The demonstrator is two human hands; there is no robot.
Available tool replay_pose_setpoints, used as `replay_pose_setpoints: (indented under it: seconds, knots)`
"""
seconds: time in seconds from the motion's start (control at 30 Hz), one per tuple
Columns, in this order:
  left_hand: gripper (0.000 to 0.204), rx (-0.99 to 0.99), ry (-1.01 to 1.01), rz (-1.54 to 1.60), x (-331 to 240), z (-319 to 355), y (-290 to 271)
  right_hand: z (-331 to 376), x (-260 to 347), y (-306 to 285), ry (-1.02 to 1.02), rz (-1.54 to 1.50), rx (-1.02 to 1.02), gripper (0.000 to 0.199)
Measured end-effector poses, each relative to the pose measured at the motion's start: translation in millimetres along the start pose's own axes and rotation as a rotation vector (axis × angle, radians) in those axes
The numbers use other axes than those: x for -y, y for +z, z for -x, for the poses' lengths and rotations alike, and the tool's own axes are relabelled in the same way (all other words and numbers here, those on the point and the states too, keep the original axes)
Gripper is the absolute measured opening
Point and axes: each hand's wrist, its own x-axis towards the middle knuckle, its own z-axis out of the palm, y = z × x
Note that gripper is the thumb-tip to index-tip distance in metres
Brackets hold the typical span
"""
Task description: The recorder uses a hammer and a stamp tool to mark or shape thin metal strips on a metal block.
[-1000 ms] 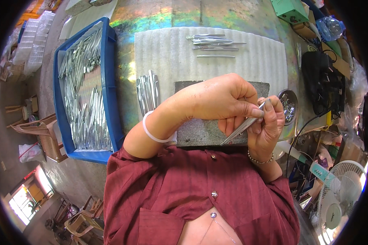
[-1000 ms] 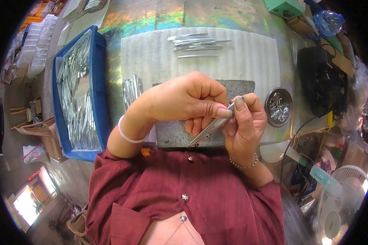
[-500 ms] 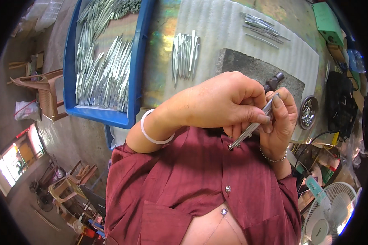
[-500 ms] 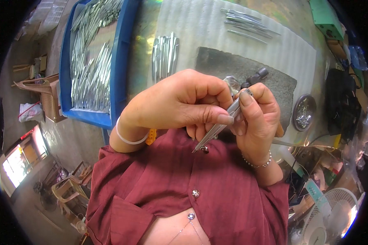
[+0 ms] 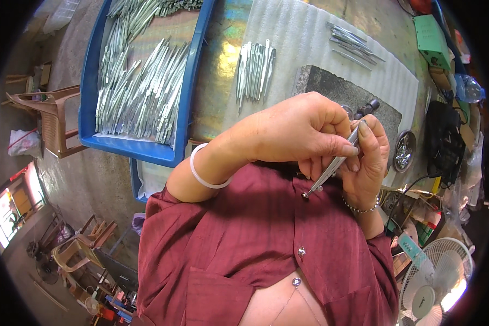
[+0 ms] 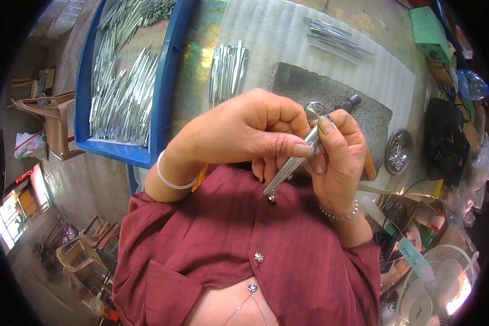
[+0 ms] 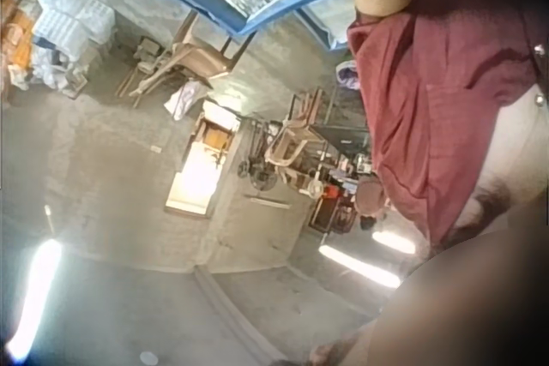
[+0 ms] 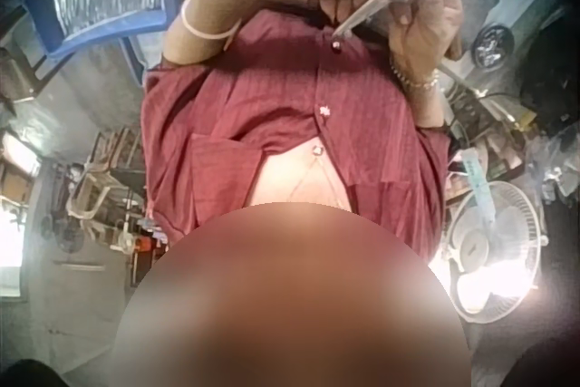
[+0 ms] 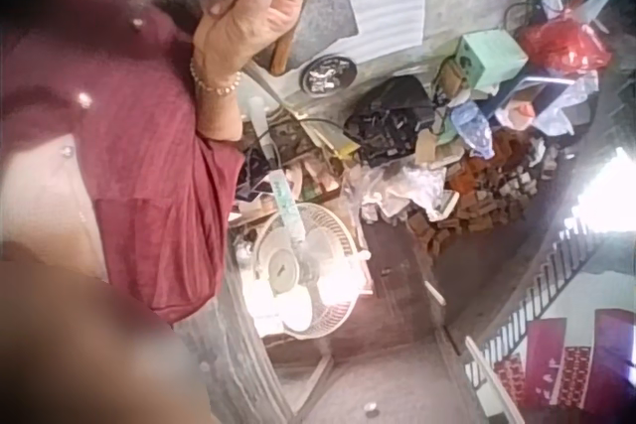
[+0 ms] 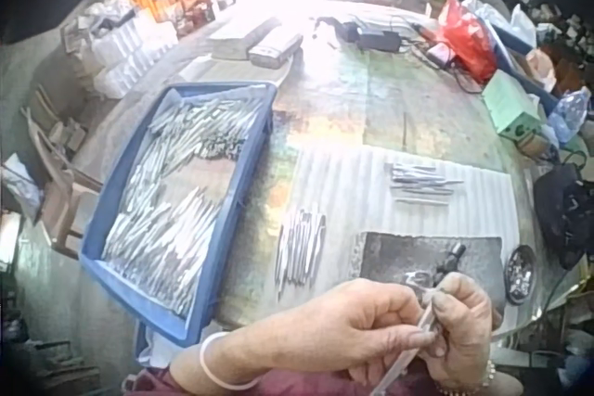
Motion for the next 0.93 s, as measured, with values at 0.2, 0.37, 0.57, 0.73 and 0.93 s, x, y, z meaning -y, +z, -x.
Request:
replay_pose_setpoints:
  seconds: [0.2, 0.37, 0.57, 0.73, 0.93]
  knots:
    - [0.018, 0.034, 0.005, -0.057, -8.8, -11.4, 1.2, 0.2, -1.0, -5.5, -0.130, -0.003, -0.038, 0.011]
    - [0.019, 0.078, -0.020, -0.106, -16.5, -22.1, 10.2, 5.2, 0.0, -15.8, -0.247, -0.047, -0.068, 0.006]
    - [0.020, 0.107, -0.058, -0.117, -15.5, -35.7, 16.5, 8.7, 1.0, -30.3, -0.263, -0.091, -0.077, 0.007]
    - [0.020, 0.101, -0.062, -0.148, -18.3, -42.7, 19.7, 8.3, 5.7, -32.7, -0.255, -0.078, -0.103, 0.009]
    - [0.021, 0.108, -0.055, -0.195, -22.3, -50.4, 21.5, 7.2, 9.4, -37.1, -0.243, -0.064, -0.123, 0.009]
